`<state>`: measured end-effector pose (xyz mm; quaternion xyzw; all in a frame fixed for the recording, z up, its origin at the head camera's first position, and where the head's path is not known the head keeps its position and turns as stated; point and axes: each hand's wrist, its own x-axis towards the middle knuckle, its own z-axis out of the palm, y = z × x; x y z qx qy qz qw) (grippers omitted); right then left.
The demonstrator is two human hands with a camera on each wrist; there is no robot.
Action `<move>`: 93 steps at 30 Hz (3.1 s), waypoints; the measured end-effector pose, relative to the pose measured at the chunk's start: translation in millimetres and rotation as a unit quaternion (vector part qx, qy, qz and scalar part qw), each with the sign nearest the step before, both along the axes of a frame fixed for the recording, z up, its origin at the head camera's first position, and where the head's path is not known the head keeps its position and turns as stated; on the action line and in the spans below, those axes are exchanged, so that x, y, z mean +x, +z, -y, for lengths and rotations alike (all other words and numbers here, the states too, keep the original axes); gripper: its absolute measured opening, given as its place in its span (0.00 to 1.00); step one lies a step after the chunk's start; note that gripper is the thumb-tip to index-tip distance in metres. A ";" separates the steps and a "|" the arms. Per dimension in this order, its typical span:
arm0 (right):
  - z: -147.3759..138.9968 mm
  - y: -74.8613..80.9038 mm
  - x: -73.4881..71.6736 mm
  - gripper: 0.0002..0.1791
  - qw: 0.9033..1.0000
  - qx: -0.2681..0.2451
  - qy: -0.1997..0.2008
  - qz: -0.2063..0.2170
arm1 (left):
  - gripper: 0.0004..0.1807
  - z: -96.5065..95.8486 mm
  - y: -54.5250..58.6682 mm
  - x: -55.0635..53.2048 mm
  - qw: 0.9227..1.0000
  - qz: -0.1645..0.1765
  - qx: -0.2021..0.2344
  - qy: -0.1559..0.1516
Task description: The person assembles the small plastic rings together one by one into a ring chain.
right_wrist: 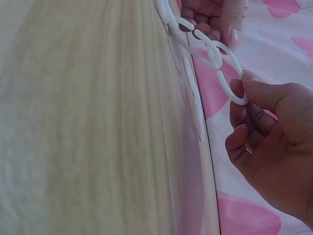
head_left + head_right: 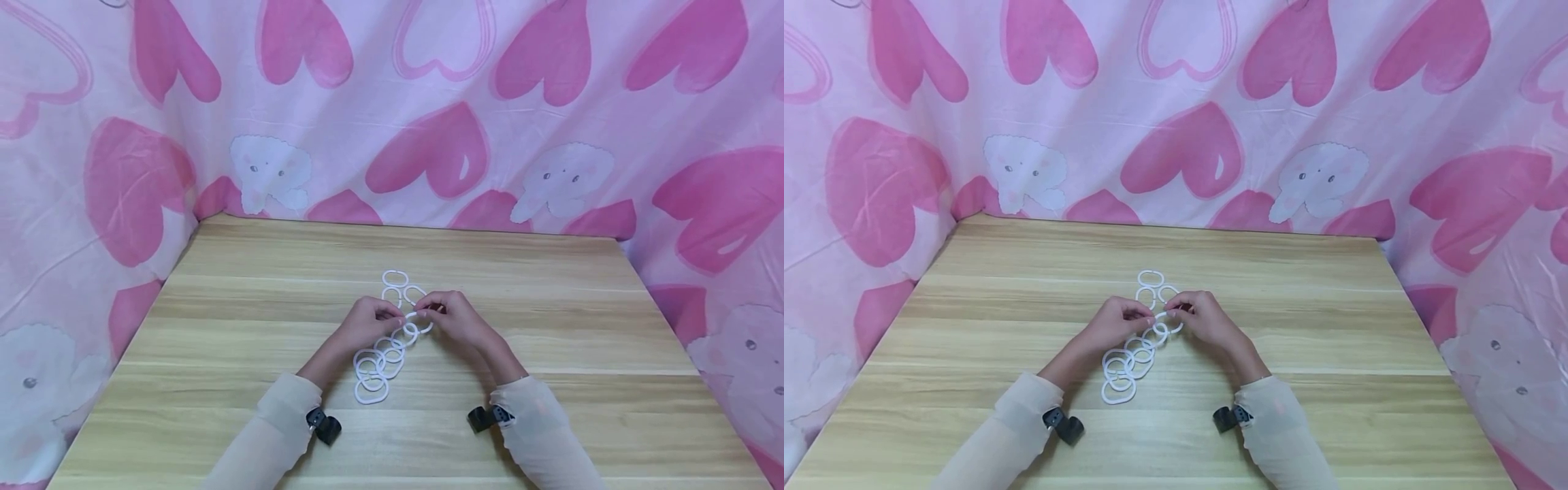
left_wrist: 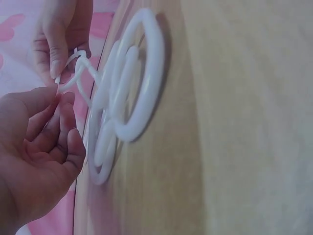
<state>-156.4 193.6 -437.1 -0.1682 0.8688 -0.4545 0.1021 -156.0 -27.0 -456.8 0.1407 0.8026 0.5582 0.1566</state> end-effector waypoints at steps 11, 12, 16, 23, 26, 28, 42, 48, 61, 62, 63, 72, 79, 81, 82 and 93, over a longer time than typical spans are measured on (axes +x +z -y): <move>0.9 0.4 0.8 0.08 1.000 -0.006 0.006 0.010 | 0.07 -3.8 -1.2 4.7 1.000 -0.004 0.006 0.007; 0.6 0.2 0.5 0.08 1.000 -0.007 0.007 0.010 | 0.07 -3.7 -1.3 5.1 1.000 -0.005 0.006 0.008; -1.7 0.9 -1.3 0.09 1.000 -0.017 0.006 0.008 | 0.07 -3.4 -1.3 6.6 1.000 -0.008 0.004 0.011; -8.0 4.1 -7.0 0.11 1.000 -0.028 -0.010 -0.003 | 0.07 -2.6 -0.8 9.6 1.000 -0.013 -0.006 0.018; -10.7 3.8 -10.9 0.12 0.999 -0.030 -0.017 -0.001 | 0.06 -1.9 -1.4 10.0 1.000 -0.013 -0.010 0.019; -12.7 2.4 -14.2 0.12 0.999 -0.028 -0.022 0.000 | 0.06 -1.5 -2.3 10.1 1.000 -0.008 -0.009 0.020; -20.4 -20.5 -43.3 0.10 0.997 0.024 -0.068 -0.001 | 0.05 -0.7 -2.7 11.6 1.000 0.003 -0.002 0.024; -14.9 -23.0 -51.7 0.09 0.996 0.047 -0.062 -0.034 | 0.05 -0.7 -2.2 11.2 1.000 0.017 0.001 0.024; 0.5 -16.7 -59.8 0.07 0.988 0.139 -0.069 0.009 | 0.06 -0.9 -0.8 10.1 0.999 0.026 0.012 0.024; 0.7 -16.8 -60.0 0.06 0.987 0.144 -0.071 0.009 | 0.06 -1.3 -1.2 9.8 0.999 0.024 0.014 0.023; 0.9 -16.8 -60.2 0.06 0.986 0.148 -0.072 0.008 | 0.06 -1.5 -1.1 9.8 0.999 0.023 0.015 0.024; 2.6 -15.5 -56.7 0.06 0.985 0.162 -0.062 -0.004 | 0.06 -3.2 -0.7 9.3 0.999 0.022 0.022 0.036; 2.5 -15.2 -56.0 0.06 0.980 0.192 -0.048 -0.015 | 0.06 -4.8 -1.2 10.2 0.999 0.026 0.034 0.033; 2.6 -15.0 -55.2 0.06 0.978 0.201 -0.046 -0.015 | 0.06 -4.9 -1.3 10.5 0.998 0.035 0.041 0.032; 2.6 -15.1 -55.0 0.06 0.978 0.205 -0.045 -0.015 | 0.06 -5.1 -1.5 10.7 0.998 0.036 0.043 0.031; -3.0 -13.6 -52.0 0.06 0.985 0.166 -0.040 0.001 | 0.09 -6.8 -2.2 10.8 0.996 0.058 0.063 0.030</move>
